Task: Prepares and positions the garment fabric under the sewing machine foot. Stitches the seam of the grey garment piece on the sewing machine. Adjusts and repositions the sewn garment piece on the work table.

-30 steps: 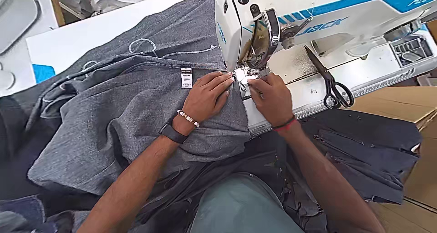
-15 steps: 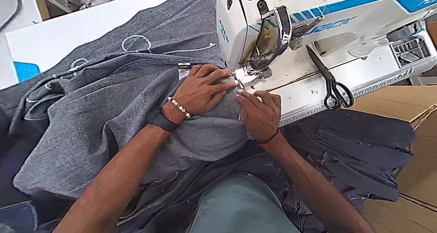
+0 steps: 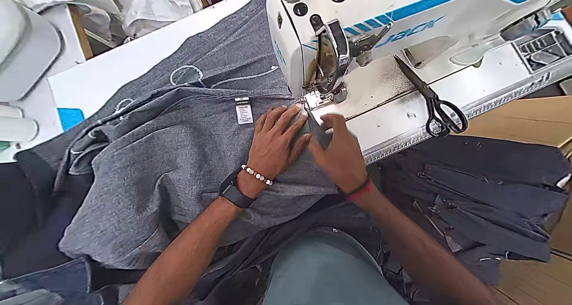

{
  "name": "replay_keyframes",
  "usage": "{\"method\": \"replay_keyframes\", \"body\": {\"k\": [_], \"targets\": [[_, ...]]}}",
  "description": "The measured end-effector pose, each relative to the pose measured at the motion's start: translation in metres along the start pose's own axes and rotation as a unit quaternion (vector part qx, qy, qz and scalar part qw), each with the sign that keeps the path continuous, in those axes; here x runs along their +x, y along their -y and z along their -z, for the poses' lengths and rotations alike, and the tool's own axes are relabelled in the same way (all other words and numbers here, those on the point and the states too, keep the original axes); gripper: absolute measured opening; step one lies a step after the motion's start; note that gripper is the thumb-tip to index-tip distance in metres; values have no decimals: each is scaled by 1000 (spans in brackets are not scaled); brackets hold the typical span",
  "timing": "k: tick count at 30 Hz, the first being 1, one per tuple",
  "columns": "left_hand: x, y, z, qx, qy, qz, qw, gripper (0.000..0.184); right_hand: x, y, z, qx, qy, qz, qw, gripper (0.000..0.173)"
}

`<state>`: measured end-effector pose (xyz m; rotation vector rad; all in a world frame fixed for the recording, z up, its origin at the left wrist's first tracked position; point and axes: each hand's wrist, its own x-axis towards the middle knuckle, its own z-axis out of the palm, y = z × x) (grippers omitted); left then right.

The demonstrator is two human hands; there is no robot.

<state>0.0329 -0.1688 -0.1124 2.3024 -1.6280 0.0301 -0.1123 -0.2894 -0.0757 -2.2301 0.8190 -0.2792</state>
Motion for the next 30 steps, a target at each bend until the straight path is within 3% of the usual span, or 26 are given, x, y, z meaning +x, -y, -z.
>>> {"method": "replay_keyframes", "body": {"k": [2, 7, 27, 30], "targets": [[0, -1, -1, 13, 7, 5, 1000, 50, -36, 0, -7, 63, 35, -51, 996, 52], [3, 0, 1, 18, -5, 6, 1000, 44, -66, -2, -16, 193, -32, -51, 979, 37], [17, 28, 9, 44, -33, -135, 989, 30, -23, -3, -21, 64, -21, -80, 995, 42], [11, 10, 9, 36, -8, -87, 996, 32, -23, 0, -24, 23, -33, -73, 997, 41]]}}
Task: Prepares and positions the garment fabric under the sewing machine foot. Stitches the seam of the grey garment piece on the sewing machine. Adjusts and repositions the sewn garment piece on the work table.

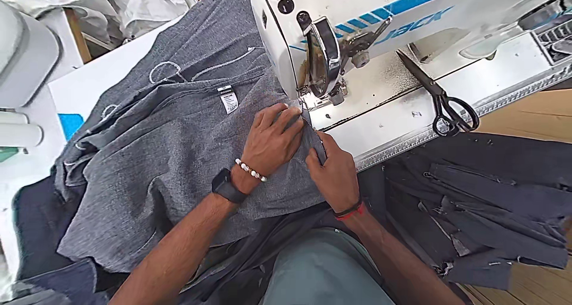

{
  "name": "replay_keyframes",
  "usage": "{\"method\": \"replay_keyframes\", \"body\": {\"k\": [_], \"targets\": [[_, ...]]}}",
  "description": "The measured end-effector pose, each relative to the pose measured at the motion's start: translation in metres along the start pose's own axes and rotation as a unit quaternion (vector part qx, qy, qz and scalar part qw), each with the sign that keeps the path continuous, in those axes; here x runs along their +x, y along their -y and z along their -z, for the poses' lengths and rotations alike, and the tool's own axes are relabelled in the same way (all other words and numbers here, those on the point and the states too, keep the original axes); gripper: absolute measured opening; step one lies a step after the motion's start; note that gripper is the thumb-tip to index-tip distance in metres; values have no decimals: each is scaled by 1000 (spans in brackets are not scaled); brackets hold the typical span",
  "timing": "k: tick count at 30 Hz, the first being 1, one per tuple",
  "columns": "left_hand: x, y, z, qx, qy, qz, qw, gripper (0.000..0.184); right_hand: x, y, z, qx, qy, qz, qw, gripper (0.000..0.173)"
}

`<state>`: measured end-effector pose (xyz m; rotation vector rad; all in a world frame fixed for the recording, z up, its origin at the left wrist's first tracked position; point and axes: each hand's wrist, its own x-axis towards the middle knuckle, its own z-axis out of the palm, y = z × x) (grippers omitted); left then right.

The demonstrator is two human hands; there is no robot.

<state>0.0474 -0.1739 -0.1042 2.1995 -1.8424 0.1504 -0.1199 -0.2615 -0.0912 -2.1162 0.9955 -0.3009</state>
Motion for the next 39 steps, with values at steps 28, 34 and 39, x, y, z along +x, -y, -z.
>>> {"method": "replay_keyframes", "body": {"k": [28, 34, 39], "targets": [[-4, 9, -3, 16, 0, 38, 999, 39, -11, -2, 6, 7, -14, 22, 1000, 38], [-2, 11, -3, 31, -9, 18, 999, 38, -7, -5, 8, -1, -20, 32, 999, 39], [0, 8, 0, 29, -12, -1, 1000, 35, -2, -7, 8, -5, -26, 37, 999, 40]]}}
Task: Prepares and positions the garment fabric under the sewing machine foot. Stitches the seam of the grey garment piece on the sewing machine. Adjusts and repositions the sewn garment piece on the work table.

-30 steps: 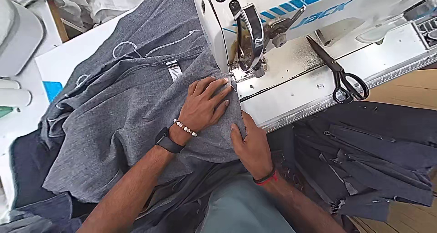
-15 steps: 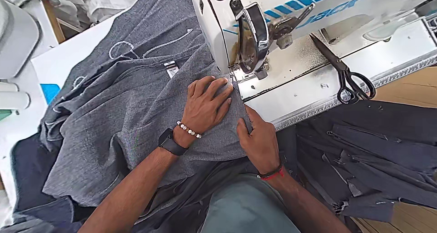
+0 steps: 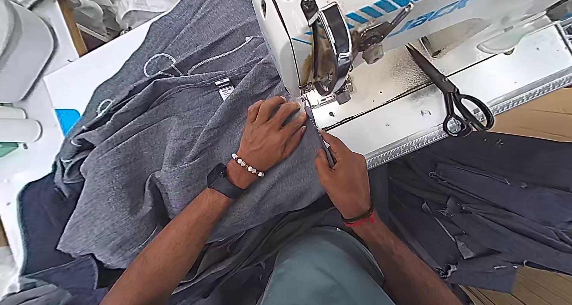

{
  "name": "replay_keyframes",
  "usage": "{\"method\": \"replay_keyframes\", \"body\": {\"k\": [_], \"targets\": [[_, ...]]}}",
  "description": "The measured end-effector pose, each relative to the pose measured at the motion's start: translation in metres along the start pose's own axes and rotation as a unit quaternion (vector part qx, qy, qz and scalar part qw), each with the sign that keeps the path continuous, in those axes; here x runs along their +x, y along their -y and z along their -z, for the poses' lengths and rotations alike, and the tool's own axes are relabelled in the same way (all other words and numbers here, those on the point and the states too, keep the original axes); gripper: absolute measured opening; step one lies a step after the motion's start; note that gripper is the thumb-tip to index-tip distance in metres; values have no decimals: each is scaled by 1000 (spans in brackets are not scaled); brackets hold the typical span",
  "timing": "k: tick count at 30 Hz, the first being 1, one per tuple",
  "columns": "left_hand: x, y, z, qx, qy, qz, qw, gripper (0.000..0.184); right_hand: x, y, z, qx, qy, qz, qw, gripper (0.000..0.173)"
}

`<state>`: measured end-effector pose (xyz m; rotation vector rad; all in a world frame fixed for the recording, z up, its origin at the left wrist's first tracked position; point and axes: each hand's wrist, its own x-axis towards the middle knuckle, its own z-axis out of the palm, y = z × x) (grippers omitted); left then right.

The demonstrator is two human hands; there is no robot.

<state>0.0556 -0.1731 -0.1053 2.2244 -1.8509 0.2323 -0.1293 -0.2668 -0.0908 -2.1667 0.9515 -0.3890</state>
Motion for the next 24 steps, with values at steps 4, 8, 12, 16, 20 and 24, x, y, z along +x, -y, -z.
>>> {"method": "replay_keyframes", "body": {"k": [4, 8, 12, 16, 20, 24], "targets": [[-7, -31, -3, -2, 29, 80, 996, 43, 1, -1, 0, -6, 2, -7, 1000, 39], [-5, -23, -4, -14, 25, 67, 997, 43, 0, -1, -1, -13, 2, -2, 1000, 38], [-4, -21, -1, 4, 16, 57, 998, 40, -1, -1, -1, -11, -8, 3, 1000, 38], [-8, -30, -5, 4, 20, 98, 995, 41, -1, -3, 0, -16, -9, 8, 1000, 38], [-4, -20, -3, 3, 16, 73, 997, 38, 1, -2, 0, -15, -15, 13, 1000, 39], [-7, -33, -6, 5, 14, 98, 995, 40, 3, -2, 0, -12, -24, 13, 1000, 38]]}}
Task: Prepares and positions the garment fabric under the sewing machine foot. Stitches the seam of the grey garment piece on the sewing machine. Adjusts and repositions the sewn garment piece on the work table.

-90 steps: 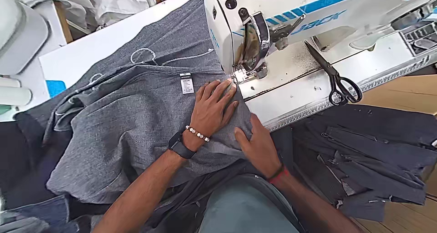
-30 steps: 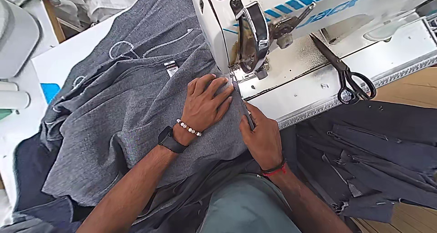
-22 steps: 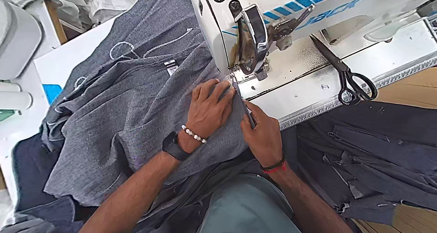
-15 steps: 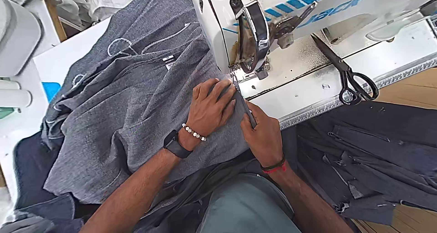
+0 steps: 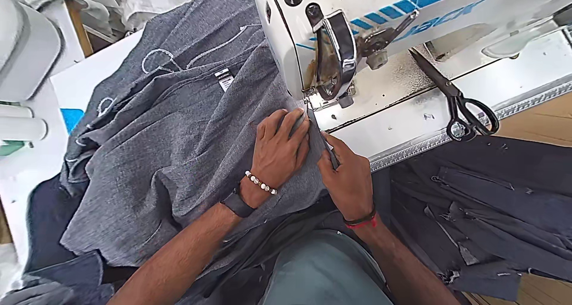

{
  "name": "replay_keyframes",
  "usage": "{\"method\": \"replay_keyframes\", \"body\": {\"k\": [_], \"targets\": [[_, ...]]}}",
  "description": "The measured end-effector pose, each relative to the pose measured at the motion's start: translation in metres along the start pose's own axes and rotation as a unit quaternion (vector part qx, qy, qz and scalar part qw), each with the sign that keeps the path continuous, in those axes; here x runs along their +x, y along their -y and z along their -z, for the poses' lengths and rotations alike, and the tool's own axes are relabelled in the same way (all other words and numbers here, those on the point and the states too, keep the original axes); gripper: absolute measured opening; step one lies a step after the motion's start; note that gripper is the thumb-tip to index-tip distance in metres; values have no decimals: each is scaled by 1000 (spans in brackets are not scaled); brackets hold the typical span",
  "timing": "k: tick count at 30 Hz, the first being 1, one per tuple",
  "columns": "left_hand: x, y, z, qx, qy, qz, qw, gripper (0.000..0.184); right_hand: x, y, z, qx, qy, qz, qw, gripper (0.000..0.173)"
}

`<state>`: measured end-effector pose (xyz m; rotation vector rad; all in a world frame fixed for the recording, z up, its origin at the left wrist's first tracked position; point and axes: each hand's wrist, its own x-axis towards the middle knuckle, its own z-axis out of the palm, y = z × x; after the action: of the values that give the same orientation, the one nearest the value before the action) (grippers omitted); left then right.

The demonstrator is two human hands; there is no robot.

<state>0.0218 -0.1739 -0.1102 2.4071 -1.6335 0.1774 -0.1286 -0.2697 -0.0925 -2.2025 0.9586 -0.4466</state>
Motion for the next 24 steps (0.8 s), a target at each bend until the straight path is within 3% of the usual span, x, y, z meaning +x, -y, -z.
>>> {"method": "replay_keyframes", "body": {"k": [7, 12, 17, 24], "targets": [[2, 10, 0, -15, -6, -29, 999, 38, -1, 2, 3, 3, 9, 2, 1000, 39], [1, 2, 0, -16, 6, 1, 1000, 39, -1, 3, 5, 7, 8, -4, 1000, 39], [8, 19, 4, -19, -6, -52, 998, 35, 1, 3, 7, -3, 12, 9, 1000, 40], [-1, 3, 1, -38, 32, 12, 999, 45, -9, 5, 17, -35, 14, 38, 999, 40]]}}
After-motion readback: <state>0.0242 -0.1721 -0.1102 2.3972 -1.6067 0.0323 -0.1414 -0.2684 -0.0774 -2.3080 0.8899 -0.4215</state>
